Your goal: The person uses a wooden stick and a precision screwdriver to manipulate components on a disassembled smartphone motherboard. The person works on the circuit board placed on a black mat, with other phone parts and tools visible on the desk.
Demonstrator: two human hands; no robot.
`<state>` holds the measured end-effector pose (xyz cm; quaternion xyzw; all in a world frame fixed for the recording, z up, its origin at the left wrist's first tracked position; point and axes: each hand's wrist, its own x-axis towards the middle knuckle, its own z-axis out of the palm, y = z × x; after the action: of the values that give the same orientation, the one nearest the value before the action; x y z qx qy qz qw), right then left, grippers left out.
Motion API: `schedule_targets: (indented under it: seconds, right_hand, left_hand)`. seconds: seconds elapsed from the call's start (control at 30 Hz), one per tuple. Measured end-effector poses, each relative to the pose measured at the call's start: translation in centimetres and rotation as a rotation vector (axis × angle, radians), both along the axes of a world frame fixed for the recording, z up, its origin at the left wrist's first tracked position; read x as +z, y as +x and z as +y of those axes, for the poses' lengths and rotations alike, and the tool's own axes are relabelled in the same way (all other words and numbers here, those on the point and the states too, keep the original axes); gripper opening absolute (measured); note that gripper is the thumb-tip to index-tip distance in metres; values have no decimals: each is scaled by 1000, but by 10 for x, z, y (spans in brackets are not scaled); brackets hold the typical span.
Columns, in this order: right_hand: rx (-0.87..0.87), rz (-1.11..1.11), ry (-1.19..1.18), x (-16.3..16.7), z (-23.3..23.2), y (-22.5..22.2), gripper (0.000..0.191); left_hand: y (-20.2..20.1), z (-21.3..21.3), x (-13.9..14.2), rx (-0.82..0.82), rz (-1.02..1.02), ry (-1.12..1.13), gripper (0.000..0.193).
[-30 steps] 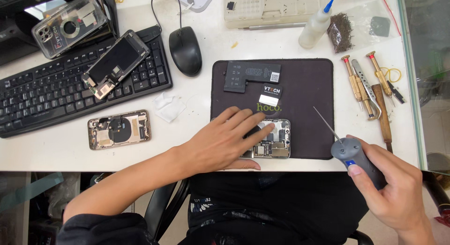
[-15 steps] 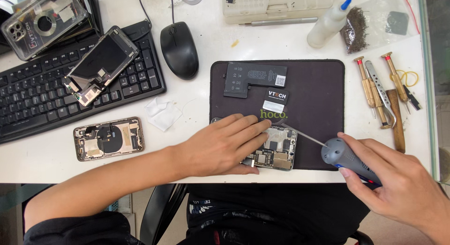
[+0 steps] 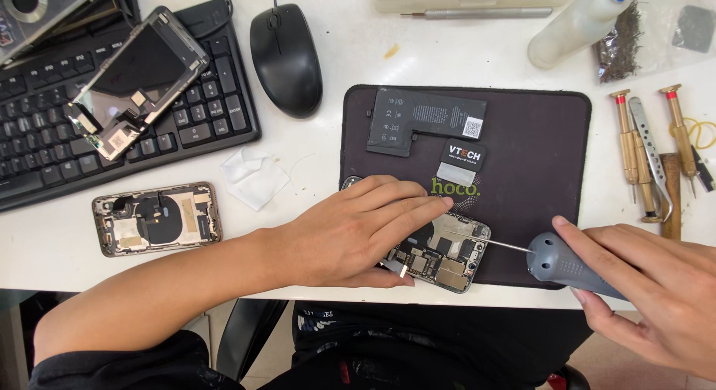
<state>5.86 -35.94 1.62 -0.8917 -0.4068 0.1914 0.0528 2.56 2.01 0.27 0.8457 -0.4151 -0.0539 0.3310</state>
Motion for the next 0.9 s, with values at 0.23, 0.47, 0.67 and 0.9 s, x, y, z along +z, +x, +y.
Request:
schedule_targets:
  seconds: [0.23,0.47,0.67,0.9]
  right_hand:
    - [-2,25,-22,-4,-8,0,83]
    - [27,31,-109,-8,-12,-3,82]
    - [2,47,-125,-5,-11,-6,84]
    - [23,35,-149,0,-11,-6,82]
  left_hand:
    - [0,-3,-2,-10,-23,12,97]
    - [-2,-4,-2,-10,-12,-2,98]
    - [-3,-6,-3,-6,-5,-12,100]
    - [-2,-9,-3,-3,6,-19,101]
